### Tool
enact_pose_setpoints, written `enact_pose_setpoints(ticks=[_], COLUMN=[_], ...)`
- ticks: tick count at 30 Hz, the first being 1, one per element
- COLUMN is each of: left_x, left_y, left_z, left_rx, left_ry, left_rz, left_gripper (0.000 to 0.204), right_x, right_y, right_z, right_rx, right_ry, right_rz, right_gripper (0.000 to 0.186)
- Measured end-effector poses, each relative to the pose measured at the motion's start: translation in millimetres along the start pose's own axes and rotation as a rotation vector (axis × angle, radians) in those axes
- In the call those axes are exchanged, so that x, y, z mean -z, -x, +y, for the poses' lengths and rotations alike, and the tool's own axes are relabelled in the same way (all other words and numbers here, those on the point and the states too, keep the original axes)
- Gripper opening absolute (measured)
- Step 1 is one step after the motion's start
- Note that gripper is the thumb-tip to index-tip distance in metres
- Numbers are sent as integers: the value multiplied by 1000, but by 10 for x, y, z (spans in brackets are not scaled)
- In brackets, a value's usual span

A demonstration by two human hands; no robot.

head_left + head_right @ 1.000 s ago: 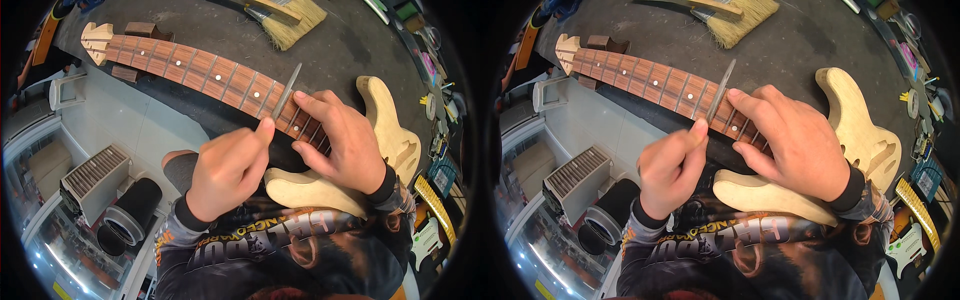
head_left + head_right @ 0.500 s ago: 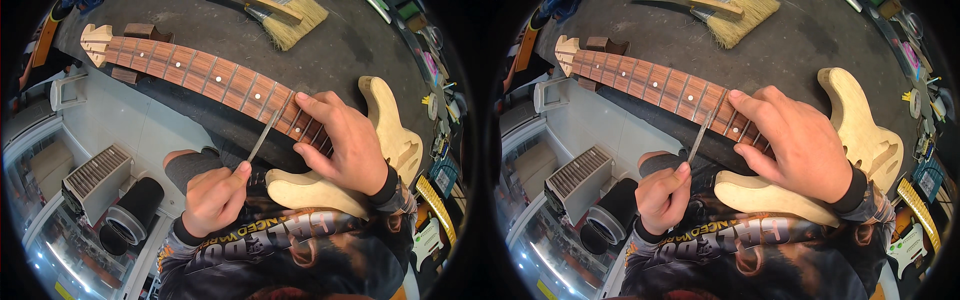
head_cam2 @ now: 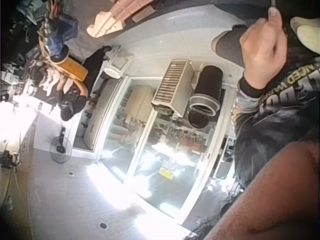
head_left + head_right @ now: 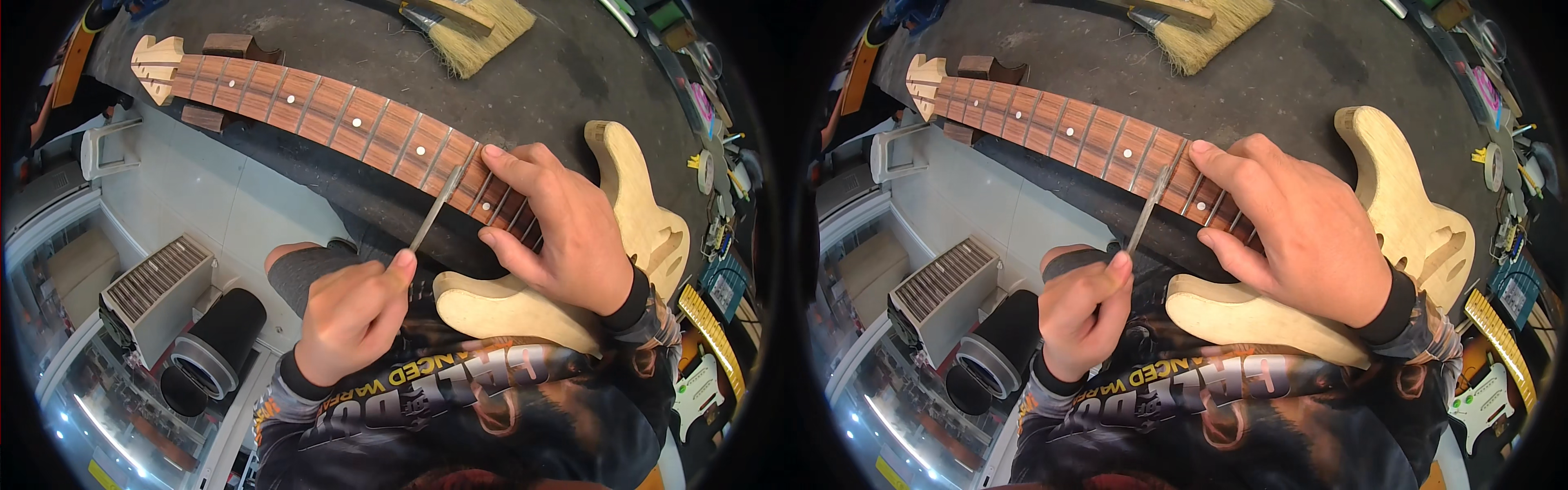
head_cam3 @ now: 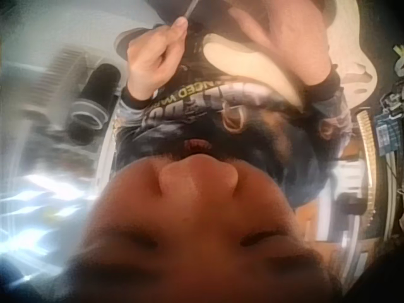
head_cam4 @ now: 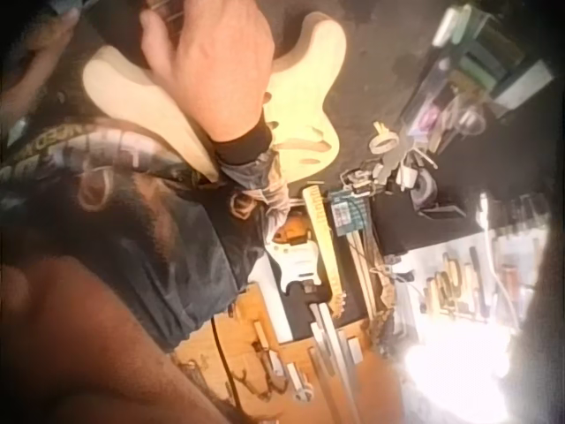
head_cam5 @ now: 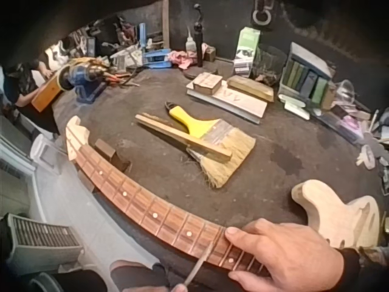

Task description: The person uses a file to smooth the edges of the frets on a guitar neck, then uses a brush to clean off the debris.

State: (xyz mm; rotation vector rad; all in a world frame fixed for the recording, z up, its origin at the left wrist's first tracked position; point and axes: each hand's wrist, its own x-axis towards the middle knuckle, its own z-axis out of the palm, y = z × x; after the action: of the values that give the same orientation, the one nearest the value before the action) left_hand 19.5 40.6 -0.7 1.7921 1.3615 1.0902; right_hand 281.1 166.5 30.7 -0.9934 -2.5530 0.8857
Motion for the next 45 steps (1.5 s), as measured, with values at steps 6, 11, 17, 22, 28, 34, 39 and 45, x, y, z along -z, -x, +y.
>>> enact_pose_setpoints(ticks=[6, 11, 17, 22, 28, 34, 39, 45], left_x=[-143, 50, 67, 52, -180, 42, 109, 52], left_y=[-375, 281, 268, 231, -328, 257, 429, 301], left_z=[-14, 70, 23, 11, -86, -9, -10, -44], left_rx=[-38, -11, -28, -24, -66, -38, -26, -51], left_ry=[-13, -47, -59, -41, 16, -52, -7, -22], left_rz=[52, 56, 73, 30, 76, 46, 78, 45], left_gripper=[40, 35, 32, 34, 41, 37, 43, 40], right_x=[13, -7, 9, 11, 11, -26, 4, 4], right_y=[28, -4, 13, 18, 20, -18, 10, 14], right_z=[-9, 6, 22, 6, -25, 3, 20, 14], right_rx=[4, 16, 6, 14, -4, 48, 12, 15], right_ry=[39, 24, 21, 26, 13, 46, 26, 28], right_rz=[29, 35, 16, 28, 10, 98, 15, 18], right_gripper=[76, 73, 77, 76, 75, 68, 76, 76])
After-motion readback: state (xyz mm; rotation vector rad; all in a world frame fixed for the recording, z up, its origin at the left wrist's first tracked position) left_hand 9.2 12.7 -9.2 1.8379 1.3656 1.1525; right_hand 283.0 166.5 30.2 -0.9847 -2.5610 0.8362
